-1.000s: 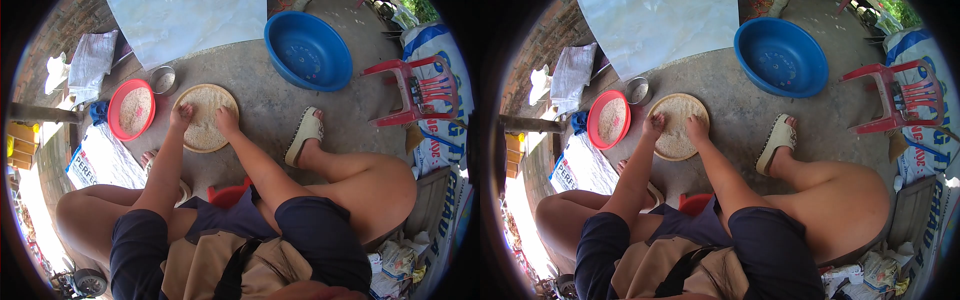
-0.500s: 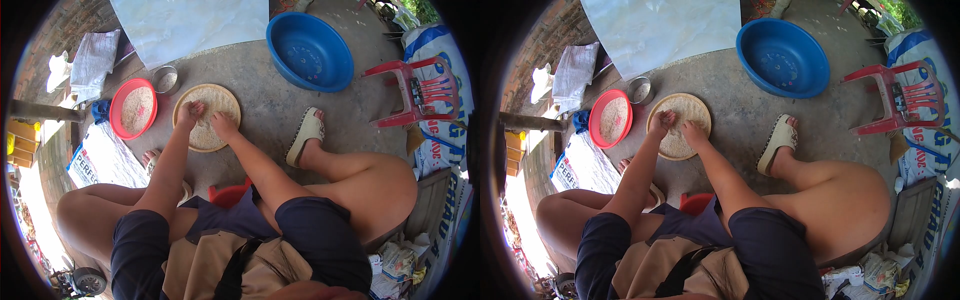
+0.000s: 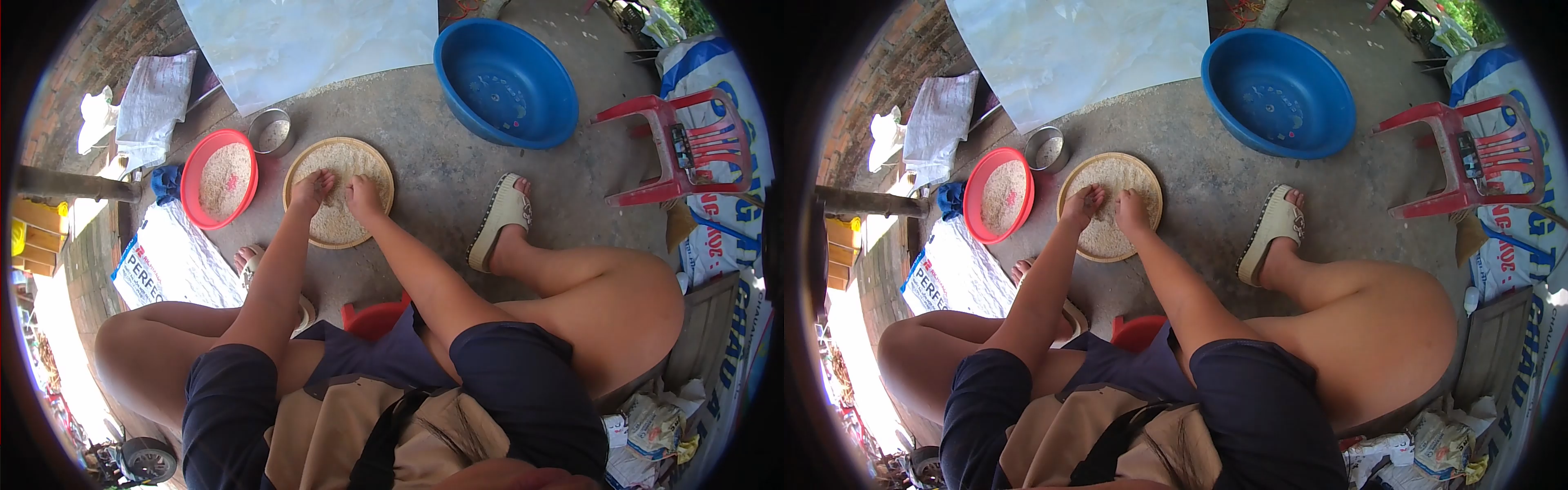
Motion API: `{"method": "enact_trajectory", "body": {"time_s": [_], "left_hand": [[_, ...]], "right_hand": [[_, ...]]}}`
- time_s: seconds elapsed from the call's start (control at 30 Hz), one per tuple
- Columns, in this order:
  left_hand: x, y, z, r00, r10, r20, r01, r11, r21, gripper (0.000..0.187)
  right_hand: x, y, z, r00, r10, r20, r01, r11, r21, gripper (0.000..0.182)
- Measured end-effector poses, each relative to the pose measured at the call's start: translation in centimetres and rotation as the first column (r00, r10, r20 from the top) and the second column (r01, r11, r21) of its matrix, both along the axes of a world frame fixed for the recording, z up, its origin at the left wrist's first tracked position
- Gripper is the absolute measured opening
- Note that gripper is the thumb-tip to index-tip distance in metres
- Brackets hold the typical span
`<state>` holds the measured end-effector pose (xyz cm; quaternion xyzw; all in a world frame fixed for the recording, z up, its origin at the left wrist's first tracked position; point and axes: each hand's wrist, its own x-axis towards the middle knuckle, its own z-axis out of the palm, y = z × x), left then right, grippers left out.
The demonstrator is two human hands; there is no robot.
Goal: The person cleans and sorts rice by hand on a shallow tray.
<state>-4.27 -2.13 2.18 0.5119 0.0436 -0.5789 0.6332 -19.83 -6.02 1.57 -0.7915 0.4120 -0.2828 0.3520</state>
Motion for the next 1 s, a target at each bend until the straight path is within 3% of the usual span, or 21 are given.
{"method": "enact_trajectory", "body": {"time_s": [0.03,0.1,0.27,0.3,0.33,0.47,0.57,0.67,0.77,0.83,1.0], "left_hand": [[-0.1,0.0,0.1,1.0,-0.01,0.006,0.01,1.0,0.008,0.023],[-0.4,-0.2,0.6,1.0,-0.009,0.022,0.008,1.0,0.026,0.022],[-0.8,-0.2,0.6,1.0,-0.03,-0.001,0.03,0.999,-0.04,0.022],[-0.6,-0.2,0.6,0.993,-0.078,-0.086,0.068,0.991,-0.114,0.022],[-0.5,-0.1,0.6,0.977,-0.132,-0.167,0.1,0.977,-0.191,0.023],[-0.3,-0.5,0.0,0.979,-0.122,-0.165,0.091,0.979,-0.181,0.025],[-0.2,-0.8,-0.2,0.981,0.004,-0.193,-0.034,0.988,-0.154,0.024],[0.8,-0.5,-0.9,0.988,0.05,-0.147,-0.068,0.991,-0.119,0.023],[1.1,0.0,-1.0,0.986,0.059,-0.156,-0.077,0.991,-0.111,0.025],[1.0,0.2,-0.8,0.991,0.087,-0.102,-0.092,0.995,-0.042,0.028],[0.5,0.1,0.7,0.983,0.12,-0.138,-0.129,0.99,-0.055,0.033]], "right_hand": [[0.5,-0.3,0.1,1.0,-0.002,0.0,0.002,1.0,0.001,0.004],[1.6,-0.9,0.8,0.976,-0.175,0.131,0.176,0.984,0.004,0.004],[3.9,-1.7,4.9,0.943,-0.156,0.295,0.143,0.988,0.066,0.004],[4.2,-1.8,5.2,0.938,-0.127,0.324,0.12,0.992,0.043,0.006],[4.2,-1.8,5.4,0.959,-0.062,0.277,0.054,0.998,0.036,0.007],[3.5,-1.3,5.6,0.982,-0.05,0.181,0.073,0.99,-0.123,0.008],[1.6,-1.0,4.5,0.981,-0.136,0.139,0.152,0.981,-0.119,0.009],[-0.7,-1.3,2.9,0.994,-0.093,-0.056,0.082,0.98,-0.179,0.011],[-2.4,-1.7,1.0,0.987,-0.072,-0.142,0.029,0.958,-0.284,0.011],[-2.9,-1.7,1.0,0.989,-0.053,-0.142,0.011,0.96,-0.278,0.011],[-2.6,-1.7,0.9,0.986,-0.039,-0.16,-0.001,0.971,-0.241,0.011]]}}
